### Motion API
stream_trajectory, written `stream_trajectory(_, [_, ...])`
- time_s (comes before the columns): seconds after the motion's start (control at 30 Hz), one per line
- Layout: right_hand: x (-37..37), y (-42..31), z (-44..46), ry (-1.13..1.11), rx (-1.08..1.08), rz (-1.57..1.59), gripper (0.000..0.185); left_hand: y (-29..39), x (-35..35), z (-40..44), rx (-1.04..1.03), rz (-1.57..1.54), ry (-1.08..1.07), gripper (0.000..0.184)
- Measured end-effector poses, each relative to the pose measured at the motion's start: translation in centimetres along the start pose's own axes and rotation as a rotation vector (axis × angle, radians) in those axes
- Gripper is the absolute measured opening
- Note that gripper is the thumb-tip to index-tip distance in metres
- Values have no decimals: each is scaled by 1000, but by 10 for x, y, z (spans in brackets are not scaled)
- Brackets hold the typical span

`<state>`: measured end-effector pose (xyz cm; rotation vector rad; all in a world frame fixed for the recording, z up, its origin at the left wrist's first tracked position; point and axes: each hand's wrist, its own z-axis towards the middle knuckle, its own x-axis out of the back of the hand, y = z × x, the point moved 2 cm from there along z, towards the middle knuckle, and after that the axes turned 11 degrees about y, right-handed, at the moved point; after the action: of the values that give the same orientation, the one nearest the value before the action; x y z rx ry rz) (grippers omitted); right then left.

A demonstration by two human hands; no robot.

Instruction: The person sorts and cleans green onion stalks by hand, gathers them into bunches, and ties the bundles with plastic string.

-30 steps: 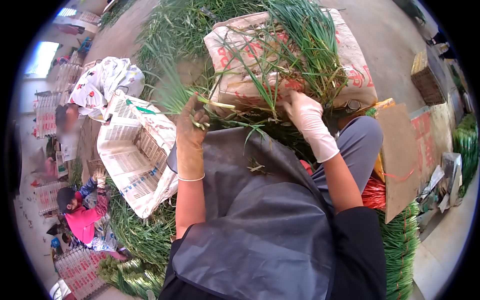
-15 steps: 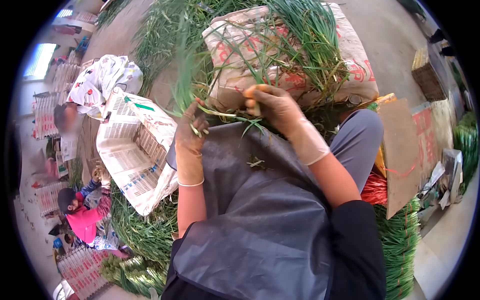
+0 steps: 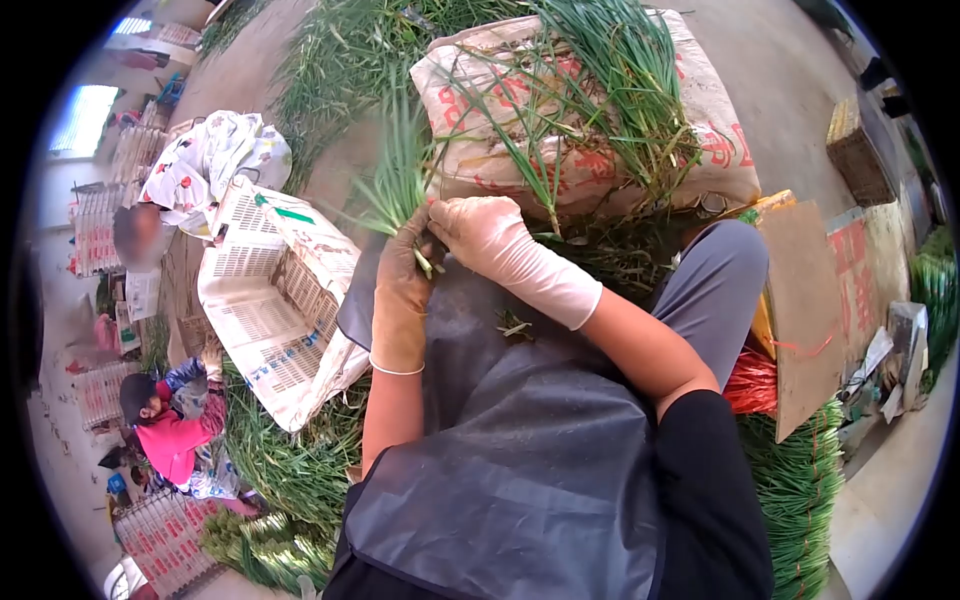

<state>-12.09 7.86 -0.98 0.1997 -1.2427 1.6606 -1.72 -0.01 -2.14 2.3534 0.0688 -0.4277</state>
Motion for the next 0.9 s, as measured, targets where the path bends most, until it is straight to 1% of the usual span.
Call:
stream_trajectory(0.03, [3, 1, -3, 70, 13, 120, 11, -2, 2, -3, 7, 32, -11, 11])
stream_trajectory(0.07, [7, 3, -6, 70, 7, 118, 11, -3, 1, -4, 13, 64, -27, 11])
stream_trajectory(0.1, [13, 9, -9, -3, -168, 395, 13, -5, 5, 3, 29, 66, -90, 12])
stream_trajectory(0.13, [22, 11, -11, -78, -343, 672, 15, -4, 4, 5, 33, 64, -91, 12])
stream_trajectory(0.17, [46, 4, -11, -175, -511, 805, 15, 0, 2, 6, -16, 35, -69, 12])
stream_trajectory(0.2, [56, 10, -17, -241, -673, 837, 15, 3, 2, 8, -66, 4, -45, 13])
stream_trajectory(0.27, [63, 36, -32, -371, -781, 928, 16, 14, 2, 12, -62, -3, -37, 15])
stream_trajectory(0.33, [55, 79, -53, -605, -772, 674, 17, 27, 1, 8, -99, -59, 123, 14])
stream_trajectory(0.37, [52, 101, -65, -733, -566, -1, 21, 32, 12, 20, -135, -83, 153, 15])
stream_trajectory(0.4, [33, 137, -92, -898, -406, -641, 31, 41, 14, 22, -216, -95, 86, 15])
stream_trajectory(0.43, [41, 138, -92, -630, -451, -602, 35, 51, 21, 27, -243, -135, 61, 14])
stream_trajectory(0.47, [46, 134, -90, -365, -485, -560, 39, 58, 28, 31, -296, -110, 25, 15])
stream_trajectory(0.5, [48, 127, -76, -383, -665, -430, 41, 65, 28, 30, -315, -47, 79, 15])
stream_trajectory(0.53, [42, 125, -69, -281, -719, -303, 47, 71, 29, 28, -338, 18, 136, 16])
stream_trajectory(0.57, [26, 136, -67, -273, -739, -181, 44, 71, 30, 33, -334, 24, 136, 16])
stream_trajectory(0.6, [7, 147, -68, -261, -755, -58, 42, 72, 31, 41, -426, 194, 252, 17])
stream_trajectory(0.63, [-4, 149, -71, -212, -887, 258, 36, 75, 31, 46, -525, 356, 365, 18])
stream_trajectory(0.67, [-1, 129, -54, -154, -997, 581, 30, 76, 32, 45, -539, 352, 358, 18])
stream_trajectory(0.7, [11, 110, -44, -73, -1012, 733, 21, 75, 37, 42, -603, 351, 403, 18])
stream_trajectory(0.73, [16, 102, -41, -57, -928, 815, 24, 74, 42, 37, -661, 355, 453, 19])
stream_trajectory(0.77, [21, 93, -39, -49, -890, 840, 24, 68, 44, 32, -506, 348, 396, 20])
stream_trajectory(0.8, [24, 85, -41, -45, -859, 863, 25, 49, 37, 32, -383, 195, 226, 22])
stream_trajectory(0.83, [22, 78, -47, -56, -867, 866, 25, 34, 13, 6, -182, 214, 168, 24])
stream_trajectory(0.87, [22, 74, -49, -69, -853, 858, 25, 16, -2, 3, -126, 209, 8, 27])
stream_trajectory(0.9, [21, 70, -47, -84, -831, 850, 25, -4, -12, 6, -66, 233, -56, 26])
